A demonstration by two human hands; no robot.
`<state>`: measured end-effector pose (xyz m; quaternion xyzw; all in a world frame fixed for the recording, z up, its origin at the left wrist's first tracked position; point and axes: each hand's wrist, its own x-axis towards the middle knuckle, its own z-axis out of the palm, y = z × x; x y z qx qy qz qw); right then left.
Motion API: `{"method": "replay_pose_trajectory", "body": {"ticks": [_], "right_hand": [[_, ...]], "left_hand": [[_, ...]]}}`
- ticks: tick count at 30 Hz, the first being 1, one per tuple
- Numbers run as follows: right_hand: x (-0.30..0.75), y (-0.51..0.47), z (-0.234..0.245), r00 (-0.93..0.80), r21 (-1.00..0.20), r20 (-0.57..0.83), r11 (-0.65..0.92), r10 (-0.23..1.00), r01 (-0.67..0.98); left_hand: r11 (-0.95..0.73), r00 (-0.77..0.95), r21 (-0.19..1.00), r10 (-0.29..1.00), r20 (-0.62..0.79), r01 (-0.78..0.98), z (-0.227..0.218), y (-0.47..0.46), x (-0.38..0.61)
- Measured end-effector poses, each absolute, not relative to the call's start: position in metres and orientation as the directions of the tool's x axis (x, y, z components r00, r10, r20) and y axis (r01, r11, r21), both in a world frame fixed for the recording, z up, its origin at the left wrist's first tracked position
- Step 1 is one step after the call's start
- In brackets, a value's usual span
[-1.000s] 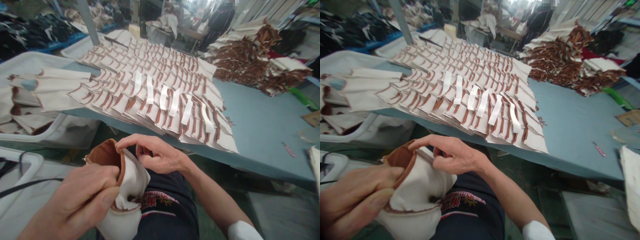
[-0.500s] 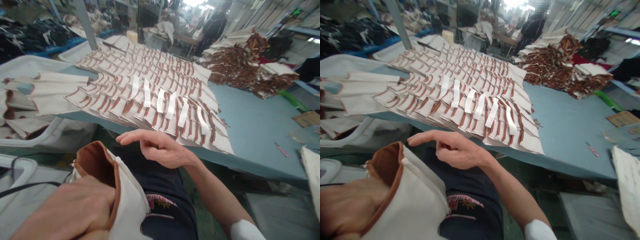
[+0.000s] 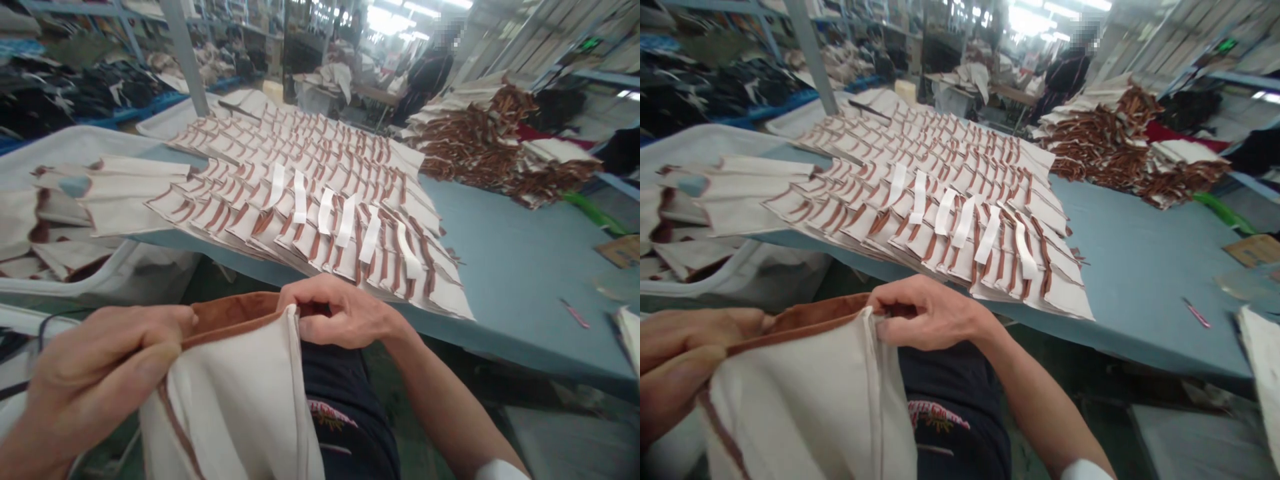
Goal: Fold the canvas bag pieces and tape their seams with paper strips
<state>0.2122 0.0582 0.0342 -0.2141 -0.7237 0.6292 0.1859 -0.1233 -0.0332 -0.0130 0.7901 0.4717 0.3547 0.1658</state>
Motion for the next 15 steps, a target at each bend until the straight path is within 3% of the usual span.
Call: {"method": "replay_pose_trajectory", "body": {"ticks": [5, 9, 15], "right_hand": [[0.214, 0.053, 0.056, -0.833, -0.983, 0.019, 0.161, 0.553, 0.085], [0.21, 0.056, 0.058, -0.842, -0.981, -0.004, 0.163, 0.539, 0.109], [0.214, 0.047, 0.048, -0.75, -0.955, 0.015, 0.232, 0.662, 0.186]], "left_hand": [[-0.528, 0.379, 0.684, 0.846, 0.375, 0.503, 0.007, 0.01, -0.089], [-0.453, 0.358, 0.779, 0.88, 0.312, 0.433, 0.002, 0.014, -0.068], [-0.505, 0.495, 0.829, 0.798, 0.344, 0.239, -0.011, 0.02, -0.041]]}}
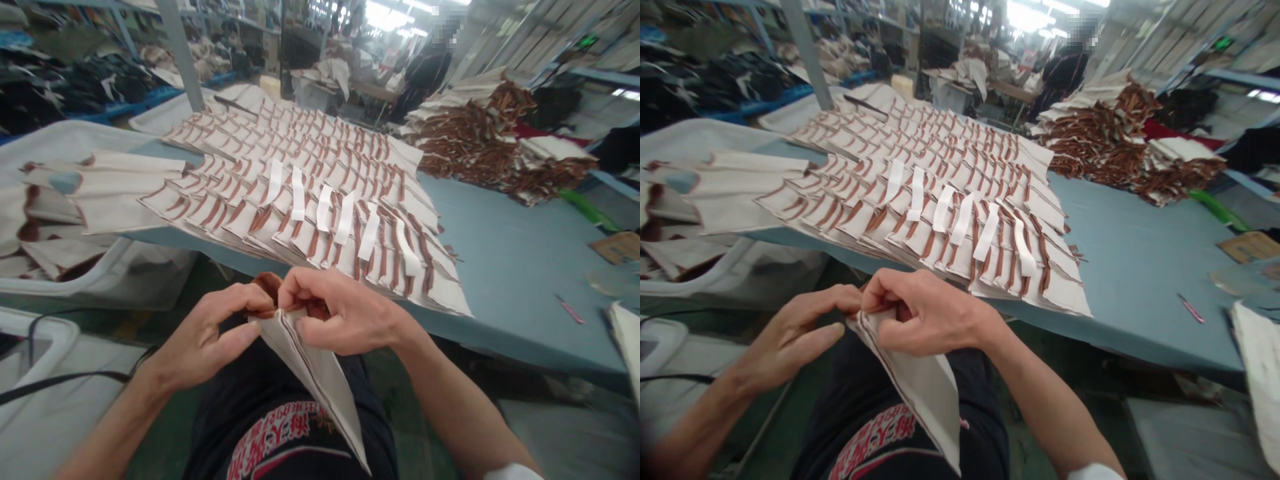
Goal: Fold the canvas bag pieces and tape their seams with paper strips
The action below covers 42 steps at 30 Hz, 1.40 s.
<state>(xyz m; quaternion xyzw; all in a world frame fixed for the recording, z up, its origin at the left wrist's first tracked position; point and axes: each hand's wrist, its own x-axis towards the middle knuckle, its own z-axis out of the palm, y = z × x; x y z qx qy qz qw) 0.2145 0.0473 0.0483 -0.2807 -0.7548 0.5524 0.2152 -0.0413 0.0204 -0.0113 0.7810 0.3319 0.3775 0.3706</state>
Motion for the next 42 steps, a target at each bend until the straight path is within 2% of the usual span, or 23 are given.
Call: {"method": "replay_pose_trajectory", "body": {"ticks": [7, 14, 23, 31, 34, 38, 42], "right_hand": [[0.225, 0.029, 0.039, -0.671, -0.956, -0.045, 0.164, 0.74, 0.245], [0.231, 0.029, 0.032, -0.675, -0.979, -0.095, 0.055, 0.732, 0.197], [0.236, 0.035, 0.023, -0.666, -0.982, -0.171, -0.069, 0.726, 0.176], [0.233, 0.045, -0.002, -0.752, -0.935, -0.224, -0.355, 0.62, -0.014], [0.23, 0.045, -0.012, -0.785, -0.908, -0.237, -0.418, 0.572, -0.031], [0.226, 0.043, -0.022, -0.784, -0.898, -0.221, -0.435, 0.58, -0.068], [0.225, 0.041, -0.022, -0.77, -0.911, -0.221, -0.408, 0.598, -0.056]], "left_hand": [[-0.499, 0.535, 0.842, 0.777, 0.331, 0.204, -0.004, 0.022, -0.011], [-0.476, 0.548, 0.821, 0.797, 0.252, 0.315, 0.004, 0.015, -0.004], [-0.345, 0.537, 0.892, 0.831, 0.145, 0.293, 0.0, 0.006, -0.004], [-0.295, 0.557, 0.915, 0.825, 0.099, 0.275, 0.001, 0.003, -0.005], [-0.261, 0.553, 0.933, 0.829, 0.085, 0.247, -0.002, 0.004, -0.006], [-0.202, 0.542, 0.949, 0.839, 0.04, 0.243, -0.007, 0.007, -0.008], [-0.213, 0.53, 0.948, 0.846, 0.057, 0.238, -0.01, 0.007, -0.012]]}}
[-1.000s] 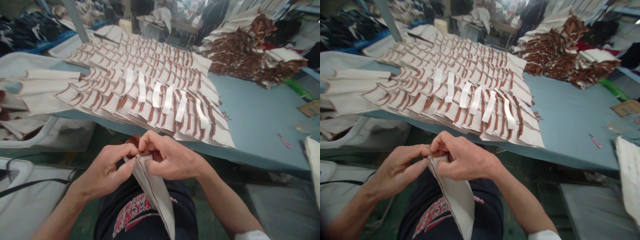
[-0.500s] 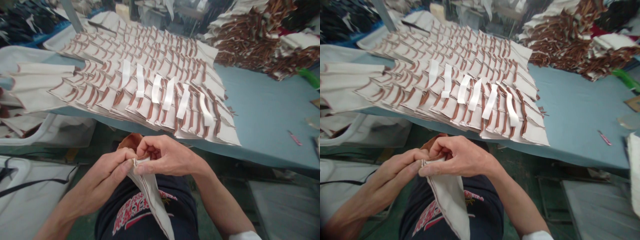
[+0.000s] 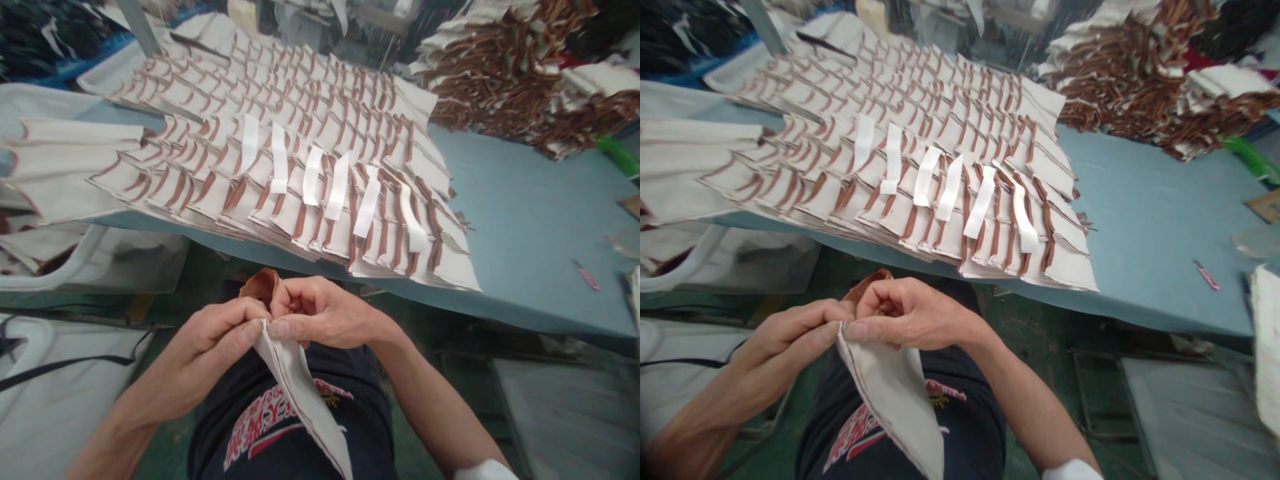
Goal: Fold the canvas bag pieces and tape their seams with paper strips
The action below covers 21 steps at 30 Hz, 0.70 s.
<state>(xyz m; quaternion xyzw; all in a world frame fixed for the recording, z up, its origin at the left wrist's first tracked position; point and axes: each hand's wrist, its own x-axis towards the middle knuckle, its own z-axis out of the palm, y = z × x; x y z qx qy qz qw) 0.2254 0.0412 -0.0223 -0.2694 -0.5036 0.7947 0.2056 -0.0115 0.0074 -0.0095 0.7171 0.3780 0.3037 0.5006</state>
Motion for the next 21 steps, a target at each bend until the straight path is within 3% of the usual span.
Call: {"method": "replay_pose_trajectory", "body": {"ticks": [5, 10, 21], "right_hand": [[0.228, 0.041, -0.006, -0.717, -0.972, -0.177, -0.236, 0.674, 0.018], [0.231, 0.04, 0.014, -0.675, -0.98, -0.135, 0.004, 0.726, 0.2], [0.224, 0.04, 0.018, -0.683, -0.951, -0.166, 0.069, 0.711, 0.303]], "left_hand": [[-0.224, 0.501, 0.942, 0.862, 0.072, 0.25, -0.007, 0.01, -0.011], [-0.228, 0.492, 0.944, 0.866, 0.086, 0.237, -0.012, 0.011, -0.011], [-0.209, 0.538, 0.943, 0.842, 0.038, 0.26, -0.005, 0.019, -0.018]]}}
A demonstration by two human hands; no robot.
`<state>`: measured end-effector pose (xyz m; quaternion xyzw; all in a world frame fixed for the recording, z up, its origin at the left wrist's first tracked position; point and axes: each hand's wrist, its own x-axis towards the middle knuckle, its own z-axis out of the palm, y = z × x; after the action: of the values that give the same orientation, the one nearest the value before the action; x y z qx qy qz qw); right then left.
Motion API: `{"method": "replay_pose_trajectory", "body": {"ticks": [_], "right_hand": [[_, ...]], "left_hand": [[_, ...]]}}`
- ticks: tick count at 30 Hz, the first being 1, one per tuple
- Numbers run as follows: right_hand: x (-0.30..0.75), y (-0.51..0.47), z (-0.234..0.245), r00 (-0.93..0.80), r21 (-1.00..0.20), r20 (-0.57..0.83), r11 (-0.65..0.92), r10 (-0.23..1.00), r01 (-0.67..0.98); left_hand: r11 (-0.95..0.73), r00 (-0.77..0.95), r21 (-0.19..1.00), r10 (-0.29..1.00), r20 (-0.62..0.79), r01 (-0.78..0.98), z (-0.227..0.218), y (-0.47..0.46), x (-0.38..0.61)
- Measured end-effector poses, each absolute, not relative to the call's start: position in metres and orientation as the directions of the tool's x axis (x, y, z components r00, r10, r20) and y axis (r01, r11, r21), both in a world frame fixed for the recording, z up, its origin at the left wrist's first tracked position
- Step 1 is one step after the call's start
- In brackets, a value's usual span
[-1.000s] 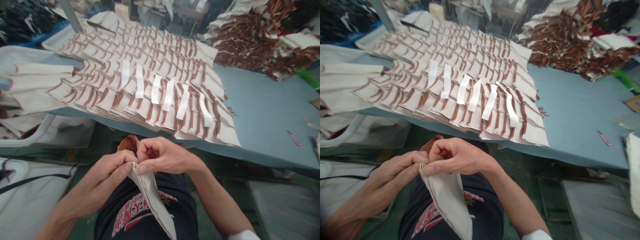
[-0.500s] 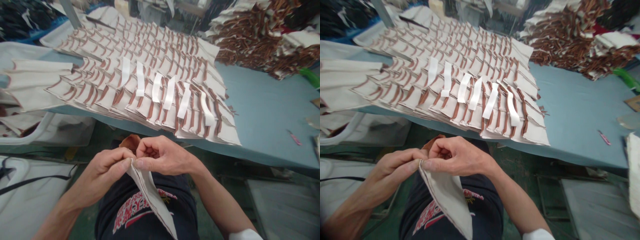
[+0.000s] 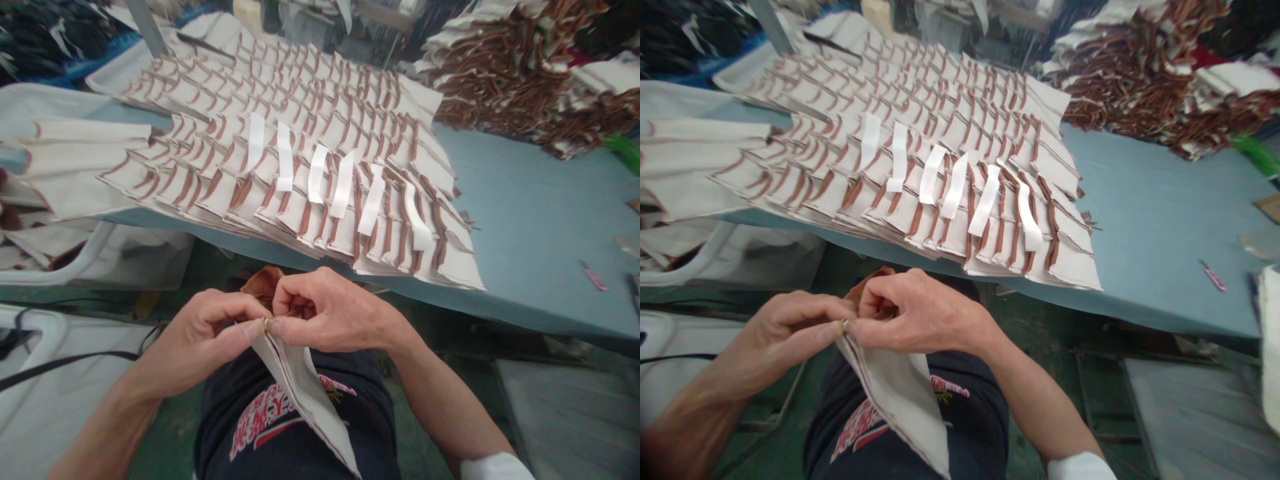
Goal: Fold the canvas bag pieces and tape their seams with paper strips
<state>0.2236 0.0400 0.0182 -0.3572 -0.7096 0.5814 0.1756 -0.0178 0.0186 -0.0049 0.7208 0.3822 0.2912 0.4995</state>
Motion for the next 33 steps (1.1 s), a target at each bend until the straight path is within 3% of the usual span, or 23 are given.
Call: {"method": "replay_pose_trajectory", "body": {"ticks": [9, 15, 24, 33], "right_hand": [[0.226, 0.045, 0.007, -0.738, -0.981, -0.156, -0.014, 0.657, 0.196], [0.229, 0.043, 0.01, -0.716, -0.986, -0.109, 0.018, 0.689, 0.168], [0.229, 0.037, 0.019, -0.681, -0.961, -0.144, 0.065, 0.718, 0.271], [0.226, 0.027, 0.02, -0.626, -0.786, -0.079, 0.338, 0.776, 0.518]], "left_hand": [[-0.23, 0.541, 0.93, 0.84, 0.04, 0.288, -0.01, 0.016, -0.022], [-0.268, 0.502, 0.9, 0.863, 0.064, 0.345, 0.001, 0.011, -0.012], [-0.291, 0.502, 0.871, 0.863, 0.061, 0.395, 0.002, 0.0, -0.008], [-0.48, 0.49, 0.717, 0.844, 0.219, 0.505, -0.006, -0.013, 0.002]]}}
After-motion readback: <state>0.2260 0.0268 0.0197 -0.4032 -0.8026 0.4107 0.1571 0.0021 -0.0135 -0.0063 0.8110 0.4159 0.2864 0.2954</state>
